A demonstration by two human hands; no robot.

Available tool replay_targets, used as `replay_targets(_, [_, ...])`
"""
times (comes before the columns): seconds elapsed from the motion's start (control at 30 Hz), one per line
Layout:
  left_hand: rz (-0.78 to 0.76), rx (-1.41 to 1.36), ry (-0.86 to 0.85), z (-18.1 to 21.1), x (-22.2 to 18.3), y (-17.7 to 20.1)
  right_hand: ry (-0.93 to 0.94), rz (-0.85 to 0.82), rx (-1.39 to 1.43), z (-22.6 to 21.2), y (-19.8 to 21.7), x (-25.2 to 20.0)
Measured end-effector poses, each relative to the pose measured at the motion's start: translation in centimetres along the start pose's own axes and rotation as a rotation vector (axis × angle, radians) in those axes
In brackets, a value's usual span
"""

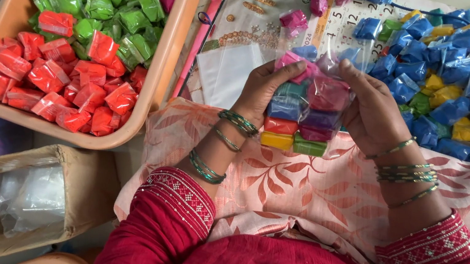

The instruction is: The person packages small colorful wrapped items into plastic bags.

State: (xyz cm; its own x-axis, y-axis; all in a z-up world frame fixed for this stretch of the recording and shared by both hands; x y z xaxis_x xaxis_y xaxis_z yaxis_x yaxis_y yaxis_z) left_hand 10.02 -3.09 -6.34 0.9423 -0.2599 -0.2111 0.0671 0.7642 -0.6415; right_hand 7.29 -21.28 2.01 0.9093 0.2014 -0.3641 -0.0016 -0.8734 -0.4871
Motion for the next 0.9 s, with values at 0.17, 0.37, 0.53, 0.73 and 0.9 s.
replay_targets(0.17, [0.02, -0.075, 0.033, 1.4, -0.9, -0.3, -0.119, -0.082, -0.026, 0.5, -1.6, -3.0])
replay_targets(0.37, [0.059, -0.129, -0.023, 2.1, -0.8, 0.4, -0.015, -0.162, -0.25, 3.1, -0.2, -4.5])
replay_targets(0.53, [0.056, -0.12, -0.071, 2.4, -1.0, 0.3, 0.064, -0.136, -0.293, 3.4, 0.4, -3.7])
replay_targets(0.73, [0.08, -0.115, -0.086, 2.9, -1.4, -0.2, 0.07, -0.083, -0.382, 3.4, 0.2, -3.7])
replay_targets(0.9, [0.09, -0.105, -0.106, 2.8, -1.3, -0.2, 0.042, -0.087, -0.43, 3.3, 0.3, -3.6])
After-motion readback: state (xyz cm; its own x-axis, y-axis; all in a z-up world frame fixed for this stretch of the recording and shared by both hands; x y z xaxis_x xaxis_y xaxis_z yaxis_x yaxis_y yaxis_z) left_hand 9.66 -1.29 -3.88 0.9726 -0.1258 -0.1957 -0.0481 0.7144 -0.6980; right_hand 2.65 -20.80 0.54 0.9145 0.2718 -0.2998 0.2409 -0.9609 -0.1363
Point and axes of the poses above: each hand's wrist, its own x-axis towards the middle knuckle, its own y-axis out of the back of the hand, z = x × y, the point moved 4 cm from there along x, towards the middle knuckle, and after that the axes turned 6 degrees about x, right-handed, at the moved point
